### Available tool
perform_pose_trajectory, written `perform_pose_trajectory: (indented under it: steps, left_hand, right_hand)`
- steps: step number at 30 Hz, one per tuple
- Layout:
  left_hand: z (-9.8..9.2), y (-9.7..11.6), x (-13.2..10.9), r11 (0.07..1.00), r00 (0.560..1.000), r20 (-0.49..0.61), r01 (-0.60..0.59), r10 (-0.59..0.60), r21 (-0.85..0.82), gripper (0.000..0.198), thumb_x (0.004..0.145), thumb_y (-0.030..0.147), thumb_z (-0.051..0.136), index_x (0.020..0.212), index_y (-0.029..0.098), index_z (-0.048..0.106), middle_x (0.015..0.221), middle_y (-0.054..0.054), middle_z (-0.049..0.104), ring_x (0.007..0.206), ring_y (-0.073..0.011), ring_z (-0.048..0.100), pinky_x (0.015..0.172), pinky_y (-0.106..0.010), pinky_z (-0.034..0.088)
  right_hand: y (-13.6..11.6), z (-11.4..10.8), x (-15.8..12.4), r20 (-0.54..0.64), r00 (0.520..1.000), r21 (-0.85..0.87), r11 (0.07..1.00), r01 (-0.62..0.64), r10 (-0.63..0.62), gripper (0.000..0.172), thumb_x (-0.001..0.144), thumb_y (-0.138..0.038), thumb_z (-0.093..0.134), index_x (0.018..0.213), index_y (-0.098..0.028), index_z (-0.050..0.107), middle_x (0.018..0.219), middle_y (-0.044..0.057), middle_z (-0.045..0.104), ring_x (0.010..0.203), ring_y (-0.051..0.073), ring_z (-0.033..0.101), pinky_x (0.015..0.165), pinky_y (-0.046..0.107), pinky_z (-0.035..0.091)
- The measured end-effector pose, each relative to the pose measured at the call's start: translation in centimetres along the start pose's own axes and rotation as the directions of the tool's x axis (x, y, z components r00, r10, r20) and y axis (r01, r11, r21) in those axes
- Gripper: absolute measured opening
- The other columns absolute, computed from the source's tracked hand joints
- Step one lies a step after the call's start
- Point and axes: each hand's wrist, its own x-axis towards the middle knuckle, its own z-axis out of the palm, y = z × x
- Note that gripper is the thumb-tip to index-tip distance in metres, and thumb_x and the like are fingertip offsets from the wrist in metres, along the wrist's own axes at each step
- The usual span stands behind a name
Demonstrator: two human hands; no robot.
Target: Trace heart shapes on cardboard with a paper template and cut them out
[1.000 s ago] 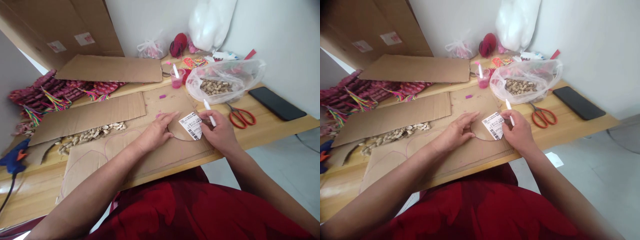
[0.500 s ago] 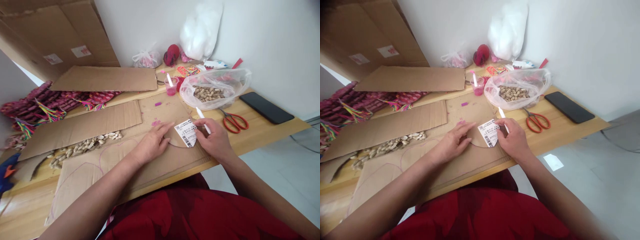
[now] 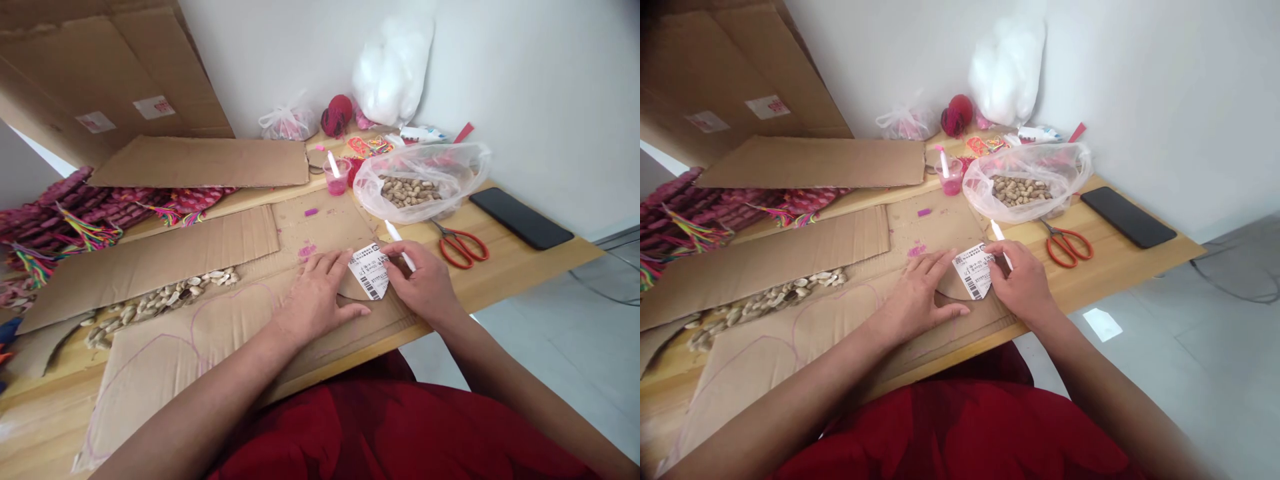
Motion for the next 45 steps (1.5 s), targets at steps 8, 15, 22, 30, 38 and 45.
perform_pose_trajectory:
  steps: [8, 15, 22, 30, 38, 45]
  left_hand:
    - [0.1, 1.2, 0.6, 0.997, 0.997, -0.013, 0.076, -0.076, 0.031, 0.104, 0.083, 0.069, 0.076, 0.160, 0.011, 0.037, 0.157, -0.018, 0.053, 0.144, -0.0389, 0.046, 0.125, -0.058, 0.035]
    - [0.1, 1.4, 0.7, 0.994, 0.994, -0.031, 0.104, -0.103, 0.032, 0.092, 0.086, 0.057, 0.075, 0.159, 0.014, 0.040, 0.156, -0.015, 0.055, 0.142, -0.0387, 0.048, 0.122, -0.059, 0.037]
    - [-0.2, 0.9, 0.7, 0.997, 0.997, -0.009, 0.074, -0.074, -0.008, 0.088, 0.086, 0.054, 0.077, 0.157, 0.015, 0.043, 0.156, -0.014, 0.056, 0.143, -0.0369, 0.049, 0.125, -0.058, 0.034]
    - [-1.1, -0.7, 1.0, 0.973, 0.990, 0.106, 0.109, -0.089, -0.204, 0.104, 0.079, 0.031, 0.087, 0.164, 0.016, 0.029, 0.163, -0.018, 0.048, 0.153, -0.0328, 0.042, 0.129, -0.054, 0.029]
    - [-1.9, -3.3, 0.9, 0.893, 0.994, 0.098, 0.079, -0.039, -0.444, 0.097, 0.081, 0.014, 0.072, 0.167, 0.023, 0.027, 0.162, -0.016, 0.049, 0.146, -0.0300, 0.052, 0.119, -0.050, 0.045]
    - [-2.4, -3.6, 1.0, 0.851, 0.988, 0.111, 0.148, -0.105, -0.504, 0.085, 0.082, 0.010, 0.065, 0.163, 0.018, 0.038, 0.150, -0.012, 0.062, 0.104, -0.0208, 0.071, 0.098, -0.039, 0.059]
  right_hand:
    - [0.0, -0.2, 0.0, 0.013, 0.999, 0.047, 0.998, -0.039, 0.038, 0.030, 0.087, -0.006, 0.051, 0.104, -0.023, 0.069, 0.100, 0.004, 0.076, 0.095, 0.022, 0.072, 0.088, 0.038, 0.057]
    - [0.4, -0.1, 0.0, -0.007, 0.993, 0.132, 0.985, -0.113, 0.115, 0.030, 0.084, -0.006, 0.054, 0.104, -0.024, 0.068, 0.101, 0.003, 0.076, 0.095, 0.023, 0.073, 0.090, 0.041, 0.057]
    - [0.1, 0.0, 0.0, 0.027, 0.989, 0.106, 0.984, -0.144, 0.142, 0.020, 0.087, -0.018, 0.066, 0.106, -0.025, 0.067, 0.107, 0.005, 0.075, 0.099, 0.026, 0.072, 0.093, 0.045, 0.057]
    - [0.2, 0.0, 0.0, 0.034, 0.998, 0.028, 0.998, -0.057, 0.056, 0.019, 0.088, -0.019, 0.067, 0.106, -0.024, 0.067, 0.107, 0.007, 0.074, 0.099, 0.026, 0.072, 0.093, 0.047, 0.058]
    - [-0.1, -0.3, 0.0, 0.035, 0.998, -0.035, 0.998, -0.042, 0.043, 0.020, 0.087, -0.019, 0.069, 0.105, -0.027, 0.068, 0.106, 0.007, 0.076, 0.098, 0.027, 0.072, 0.092, 0.048, 0.058]
    - [-0.3, -0.3, -0.1, 0.036, 0.997, -0.032, 0.998, -0.060, 0.061, 0.021, 0.086, -0.019, 0.069, 0.106, -0.026, 0.068, 0.108, 0.007, 0.077, 0.093, 0.026, 0.072, 0.089, 0.047, 0.058]
